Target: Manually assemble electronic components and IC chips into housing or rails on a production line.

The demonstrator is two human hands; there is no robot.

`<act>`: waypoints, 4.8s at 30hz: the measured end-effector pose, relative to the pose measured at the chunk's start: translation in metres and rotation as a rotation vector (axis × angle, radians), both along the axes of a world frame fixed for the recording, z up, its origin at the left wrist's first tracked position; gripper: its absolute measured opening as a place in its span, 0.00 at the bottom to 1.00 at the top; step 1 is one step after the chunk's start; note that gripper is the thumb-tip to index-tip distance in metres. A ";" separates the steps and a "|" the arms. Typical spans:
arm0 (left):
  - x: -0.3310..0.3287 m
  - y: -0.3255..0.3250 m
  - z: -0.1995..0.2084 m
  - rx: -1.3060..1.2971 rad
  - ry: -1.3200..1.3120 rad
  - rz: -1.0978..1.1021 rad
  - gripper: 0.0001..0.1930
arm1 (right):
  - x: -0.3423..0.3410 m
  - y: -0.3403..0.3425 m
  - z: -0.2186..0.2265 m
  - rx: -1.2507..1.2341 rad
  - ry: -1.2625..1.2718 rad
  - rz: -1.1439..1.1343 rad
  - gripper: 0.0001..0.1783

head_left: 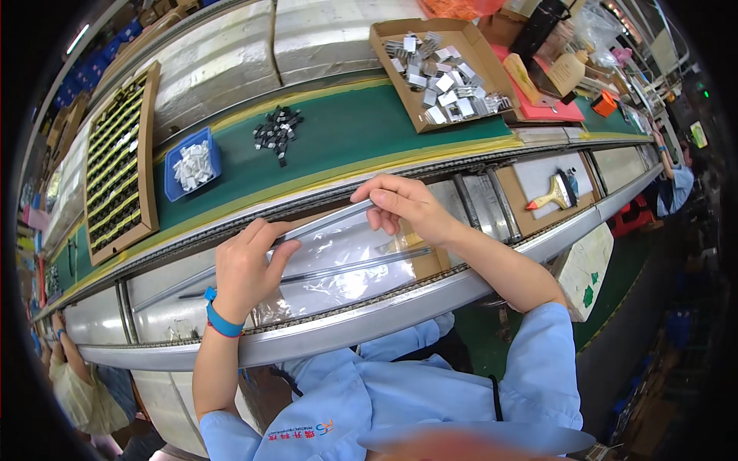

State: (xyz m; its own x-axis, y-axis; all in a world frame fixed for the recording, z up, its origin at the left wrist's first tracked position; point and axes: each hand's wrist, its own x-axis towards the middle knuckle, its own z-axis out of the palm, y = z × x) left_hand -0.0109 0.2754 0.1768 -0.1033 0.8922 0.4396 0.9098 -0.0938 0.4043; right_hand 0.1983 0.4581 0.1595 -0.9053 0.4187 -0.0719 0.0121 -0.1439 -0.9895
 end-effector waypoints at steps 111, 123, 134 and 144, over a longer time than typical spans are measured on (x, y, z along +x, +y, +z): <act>-0.004 0.103 -0.021 -0.076 0.239 -0.039 0.10 | 0.058 0.042 0.019 1.070 -0.491 -0.311 0.28; -0.003 0.102 -0.023 -0.113 0.213 -0.020 0.11 | 0.087 0.053 0.009 -0.076 -0.142 0.064 0.20; -0.004 0.100 -0.026 -0.087 0.218 -0.019 0.10 | 0.064 -0.088 0.032 -0.611 0.038 0.397 0.06; -0.008 0.099 -0.029 -0.097 0.192 -0.017 0.10 | 0.084 -0.163 0.018 0.033 -0.063 0.344 0.41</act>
State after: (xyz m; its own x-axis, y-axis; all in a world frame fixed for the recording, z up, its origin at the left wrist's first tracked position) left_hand -0.0185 0.3748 0.1476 -0.0099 0.9322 0.3618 0.9697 -0.0794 0.2312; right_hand 0.2827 0.2954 0.1778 -0.9880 0.0925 -0.1238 0.1156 -0.0891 -0.9893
